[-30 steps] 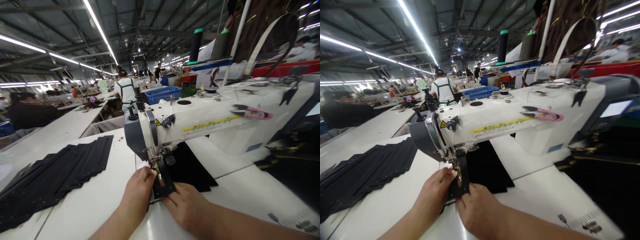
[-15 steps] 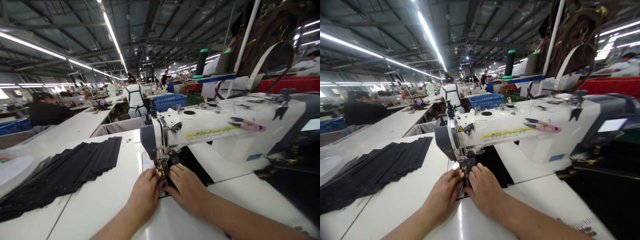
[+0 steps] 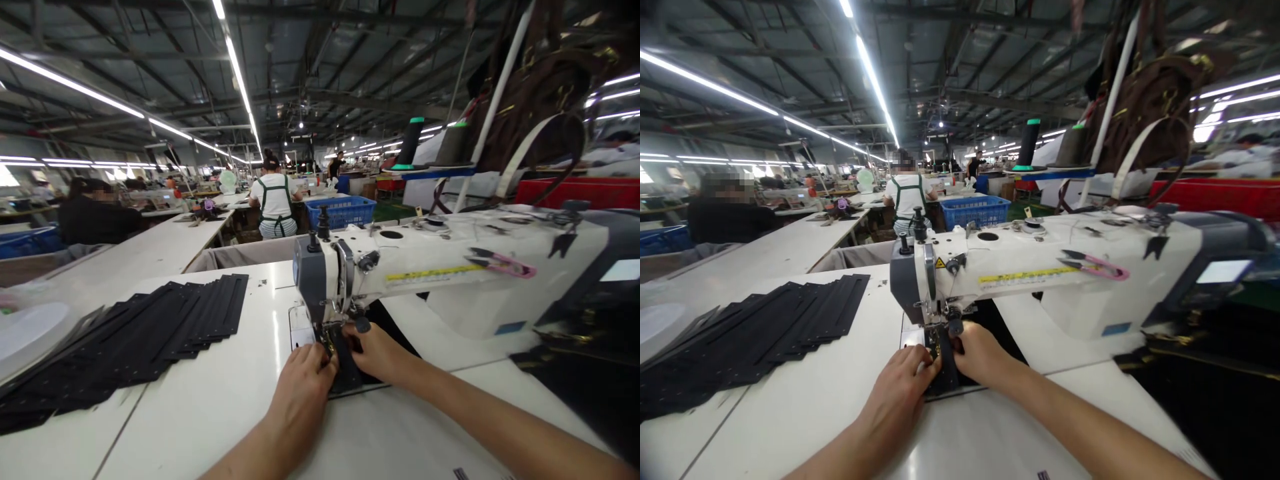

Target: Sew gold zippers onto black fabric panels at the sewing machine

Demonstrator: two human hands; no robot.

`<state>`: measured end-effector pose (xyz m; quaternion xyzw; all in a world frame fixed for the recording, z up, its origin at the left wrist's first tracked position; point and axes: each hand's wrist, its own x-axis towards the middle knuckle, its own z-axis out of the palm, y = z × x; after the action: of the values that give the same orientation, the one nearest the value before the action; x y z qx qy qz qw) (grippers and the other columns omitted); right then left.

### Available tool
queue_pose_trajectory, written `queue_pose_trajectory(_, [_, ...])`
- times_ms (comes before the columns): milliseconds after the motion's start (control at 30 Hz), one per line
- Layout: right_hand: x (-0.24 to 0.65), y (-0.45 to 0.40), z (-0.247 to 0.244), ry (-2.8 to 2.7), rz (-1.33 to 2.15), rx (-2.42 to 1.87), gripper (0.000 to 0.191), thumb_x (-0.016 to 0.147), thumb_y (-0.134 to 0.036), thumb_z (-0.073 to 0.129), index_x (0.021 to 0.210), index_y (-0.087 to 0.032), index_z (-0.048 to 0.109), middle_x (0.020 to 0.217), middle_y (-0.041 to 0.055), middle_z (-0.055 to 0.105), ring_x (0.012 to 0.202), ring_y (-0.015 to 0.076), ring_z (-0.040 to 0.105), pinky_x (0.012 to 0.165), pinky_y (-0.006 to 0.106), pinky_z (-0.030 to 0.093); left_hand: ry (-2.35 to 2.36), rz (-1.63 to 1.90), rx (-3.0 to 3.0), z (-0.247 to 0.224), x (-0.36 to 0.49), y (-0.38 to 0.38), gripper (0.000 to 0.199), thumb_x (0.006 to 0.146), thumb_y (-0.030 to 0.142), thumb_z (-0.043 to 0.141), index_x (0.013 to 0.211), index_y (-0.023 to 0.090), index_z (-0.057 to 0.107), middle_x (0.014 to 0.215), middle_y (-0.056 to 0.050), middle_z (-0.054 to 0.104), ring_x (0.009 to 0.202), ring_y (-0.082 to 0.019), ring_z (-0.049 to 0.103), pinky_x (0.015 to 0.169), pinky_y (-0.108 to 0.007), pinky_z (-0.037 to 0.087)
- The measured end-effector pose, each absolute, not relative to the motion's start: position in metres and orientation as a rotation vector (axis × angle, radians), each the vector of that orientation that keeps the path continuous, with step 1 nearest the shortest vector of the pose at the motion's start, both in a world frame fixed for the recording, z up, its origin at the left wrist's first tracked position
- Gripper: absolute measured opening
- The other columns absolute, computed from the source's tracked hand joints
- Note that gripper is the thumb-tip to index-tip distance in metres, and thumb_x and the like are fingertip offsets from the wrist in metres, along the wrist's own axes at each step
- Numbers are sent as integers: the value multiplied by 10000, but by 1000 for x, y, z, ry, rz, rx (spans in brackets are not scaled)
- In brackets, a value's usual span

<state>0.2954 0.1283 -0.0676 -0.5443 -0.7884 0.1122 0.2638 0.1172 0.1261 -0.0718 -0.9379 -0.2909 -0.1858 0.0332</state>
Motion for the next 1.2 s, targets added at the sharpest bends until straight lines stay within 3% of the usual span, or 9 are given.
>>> queue_pose_trajectory(167, [297, 130, -75, -2041, 256, -1633, 104, 702, -103, 526, 626, -151, 577, 591, 7, 579, 529, 126, 515, 485, 215, 313, -911, -526, -2937, -69, 120, 129, 244, 795, 62, 453, 969, 160, 592, 904, -85, 547, 841, -227, 498, 718, -384, 475])
queue_pose_trajectory(367, [298, 133, -75, -1945, 235, -1779, 124, 763, -191, 510, 745, -152, 626, 692, 53, 633, 635, 174, 573, 549, 240, 346, -871, -524, -3011, -65, 122, 130, 215, 806, 74, 433, 934, 136, 595, 901, -91, 538, 862, -226, 490, 745, -391, 473])
queue_pose_trajectory(667, [309, 138, -75, -1961, 441, -1702, 62, 701, -160, 573, 715, -159, 633, 615, -26, 604, 567, 106, 547, 510, 185, 351, -881, -496, -3003, -67, 123, 131, 252, 802, 72, 410, 958, 140, 595, 923, -86, 527, 889, -226, 491, 758, -392, 473])
queue_pose_trajectory(900, [300, 135, -75, -1900, 263, -1809, 106, 718, -192, 543, 713, -164, 645, 618, -4, 603, 580, 128, 543, 515, 219, 333, -847, -518, -3025, -69, 124, 132, 254, 790, 51, 402, 937, 126, 595, 926, -94, 529, 919, -230, 499, 772, -410, 474])
queue_pose_trajectory(1200, [290, 141, -74, -1785, 120, -2069, 215, 789, -334, 522, 809, -171, 661, 729, 39, 658, 745, 201, 624, 643, 261, 442, -824, -532, -3008, -72, 123, 132, 259, 779, 34, 393, 919, 120, 593, 939, -97, 528, 930, -226, 504, 773, -409, 486])
